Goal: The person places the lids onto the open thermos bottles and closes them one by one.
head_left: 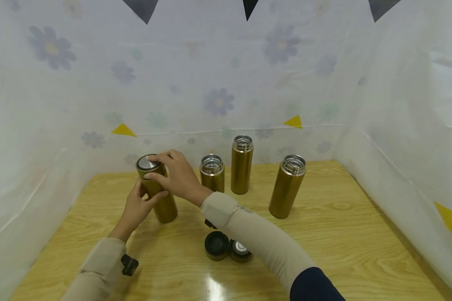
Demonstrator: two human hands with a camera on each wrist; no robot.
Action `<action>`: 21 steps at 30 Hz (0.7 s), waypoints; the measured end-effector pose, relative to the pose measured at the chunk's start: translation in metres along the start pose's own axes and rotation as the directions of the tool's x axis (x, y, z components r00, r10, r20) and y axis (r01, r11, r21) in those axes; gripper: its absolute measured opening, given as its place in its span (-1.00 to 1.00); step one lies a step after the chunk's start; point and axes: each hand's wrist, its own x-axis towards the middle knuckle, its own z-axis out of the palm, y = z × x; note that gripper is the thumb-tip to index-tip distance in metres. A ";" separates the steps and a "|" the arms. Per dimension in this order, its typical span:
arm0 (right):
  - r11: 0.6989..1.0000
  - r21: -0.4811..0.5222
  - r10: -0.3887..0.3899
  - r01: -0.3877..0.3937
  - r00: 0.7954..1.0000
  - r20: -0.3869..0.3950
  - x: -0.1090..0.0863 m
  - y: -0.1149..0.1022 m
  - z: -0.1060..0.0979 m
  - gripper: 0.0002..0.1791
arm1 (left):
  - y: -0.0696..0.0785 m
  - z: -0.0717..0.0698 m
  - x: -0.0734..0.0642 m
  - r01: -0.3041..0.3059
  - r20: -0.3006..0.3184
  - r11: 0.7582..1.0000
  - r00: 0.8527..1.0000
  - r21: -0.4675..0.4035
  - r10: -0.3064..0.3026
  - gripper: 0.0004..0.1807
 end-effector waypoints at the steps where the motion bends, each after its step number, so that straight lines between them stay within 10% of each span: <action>1: 1.000 0.000 -0.003 0.003 1.000 0.011 0.000 0.000 0.000 -0.45 | 0.000 0.000 0.000 0.001 0.000 1.000 1.000 0.001 -0.001 -0.16; 8: 0.998 -0.028 -0.049 0.056 0.973 0.223 0.009 0.006 -0.012 -0.35 | 0.000 -0.001 0.000 -0.004 -0.006 1.000 1.000 -0.001 0.004 -0.17; 16: 0.988 -0.056 -0.100 0.144 0.871 0.481 0.023 0.011 -0.022 -0.37 | -0.002 -0.001 0.000 -0.018 0.017 1.000 1.000 -0.001 0.018 -0.16; 21: 0.978 -0.083 -0.139 0.192 0.895 0.425 0.022 0.009 -0.019 -0.39 | -0.001 -0.002 0.000 -0.009 0.010 1.000 1.000 -0.007 0.009 -0.15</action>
